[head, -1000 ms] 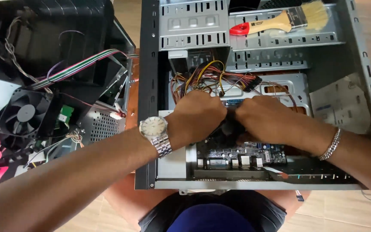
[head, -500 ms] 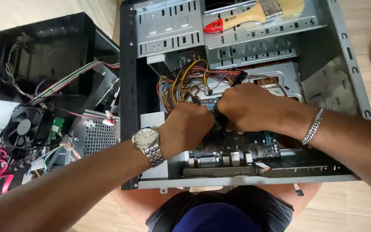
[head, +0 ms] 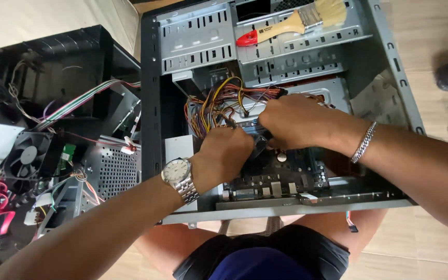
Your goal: The person cleans the inside of a desktop computer case using a brush and a vacuum cleaner. They remove a metal bracket, brush dust from the motherboard and power supply area, and vacuum the debris.
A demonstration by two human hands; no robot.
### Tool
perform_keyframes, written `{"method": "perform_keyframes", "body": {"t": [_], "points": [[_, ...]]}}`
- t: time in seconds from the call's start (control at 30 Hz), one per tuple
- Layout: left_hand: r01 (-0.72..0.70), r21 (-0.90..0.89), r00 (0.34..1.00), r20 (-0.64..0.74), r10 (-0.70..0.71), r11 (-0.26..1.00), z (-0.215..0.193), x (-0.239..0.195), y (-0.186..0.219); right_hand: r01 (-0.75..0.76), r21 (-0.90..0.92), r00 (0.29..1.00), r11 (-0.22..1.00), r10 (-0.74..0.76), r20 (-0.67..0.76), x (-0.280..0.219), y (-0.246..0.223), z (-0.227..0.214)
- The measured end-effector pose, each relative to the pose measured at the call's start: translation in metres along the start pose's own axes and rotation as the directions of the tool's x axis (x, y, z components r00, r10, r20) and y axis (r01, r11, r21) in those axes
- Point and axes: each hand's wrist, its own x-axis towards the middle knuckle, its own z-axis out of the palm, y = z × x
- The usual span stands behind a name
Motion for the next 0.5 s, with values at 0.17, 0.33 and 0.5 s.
{"method": "perform_keyframes", "body": {"t": [0.17, 0.33, 0.5], "points": [[0.056, 0.105, 0.996, 0.062, -0.063, 0.993, -0.081, -0.024, 0.025, -0.099, 0.055, 0.993, 0.994, 0.095, 0.066, -0.006, -0.017, -0.025], [0.098, -0.220, 0.993, -0.039, -0.109, 0.971, -0.203, -0.069, 0.034, -0.214, 0.109, 0.968, 0.971, 0.196, 0.157, -0.002, -0.025, -0.042], [-0.010, -0.464, 0.863, -0.451, -0.227, 0.886, -0.177, -0.122, 0.046, 0.032, 0.165, 0.993, 0.986, -0.012, -0.118, 0.033, -0.017, -0.015]]}}
